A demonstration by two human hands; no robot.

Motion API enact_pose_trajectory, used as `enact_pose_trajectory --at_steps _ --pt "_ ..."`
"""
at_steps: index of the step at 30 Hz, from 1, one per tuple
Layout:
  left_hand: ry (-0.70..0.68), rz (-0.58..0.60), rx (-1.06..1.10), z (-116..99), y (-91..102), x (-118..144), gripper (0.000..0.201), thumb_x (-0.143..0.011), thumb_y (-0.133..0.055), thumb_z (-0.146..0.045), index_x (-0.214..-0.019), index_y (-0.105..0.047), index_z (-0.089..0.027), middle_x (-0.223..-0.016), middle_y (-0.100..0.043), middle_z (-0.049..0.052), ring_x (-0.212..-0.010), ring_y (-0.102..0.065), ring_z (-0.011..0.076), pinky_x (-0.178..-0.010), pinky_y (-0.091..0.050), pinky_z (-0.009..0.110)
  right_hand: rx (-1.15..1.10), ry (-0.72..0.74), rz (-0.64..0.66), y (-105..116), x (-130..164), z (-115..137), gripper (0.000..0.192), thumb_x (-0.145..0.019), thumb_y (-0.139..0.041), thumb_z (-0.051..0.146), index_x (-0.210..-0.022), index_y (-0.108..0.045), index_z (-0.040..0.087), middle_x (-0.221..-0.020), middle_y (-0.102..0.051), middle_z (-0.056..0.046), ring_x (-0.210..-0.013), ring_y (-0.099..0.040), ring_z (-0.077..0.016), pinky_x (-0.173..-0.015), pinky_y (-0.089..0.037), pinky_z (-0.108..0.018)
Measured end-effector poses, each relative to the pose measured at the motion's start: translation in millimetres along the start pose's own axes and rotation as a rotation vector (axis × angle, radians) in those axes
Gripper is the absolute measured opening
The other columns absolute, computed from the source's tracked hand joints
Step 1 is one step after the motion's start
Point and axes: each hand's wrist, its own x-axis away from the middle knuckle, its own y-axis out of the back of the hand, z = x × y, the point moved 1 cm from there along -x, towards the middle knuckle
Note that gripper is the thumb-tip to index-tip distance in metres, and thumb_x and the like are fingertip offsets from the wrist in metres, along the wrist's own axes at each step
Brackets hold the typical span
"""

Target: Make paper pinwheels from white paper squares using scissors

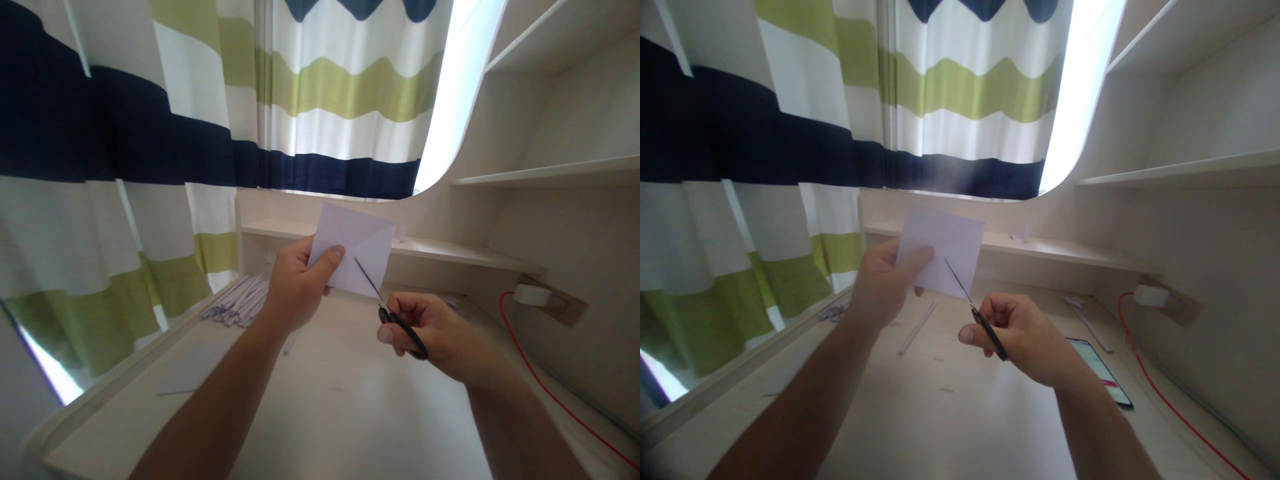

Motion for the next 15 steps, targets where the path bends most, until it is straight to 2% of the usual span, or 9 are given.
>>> enact_pose_trajectory --at_steps 15 --pt "0.015 0.016 0.023 0.0 -2.1 1.3 0.031 -0.092 -0.071 -0.037 -0.068 -0.065 -0.018 -0.051 -0.056 -0.004 -0.044 -0.051 0.0074 -0.039 -0.041 0.016 -0.011 0.013 -0.012 0.4 -0.5 1.0 0.038 -0.072 -0.090 0.040 -0.067 -0.058 0.019 -0.056 -0.058 0.004 -0.050 -0.041 -0.0079 -0.049 -0.027 -0.024"
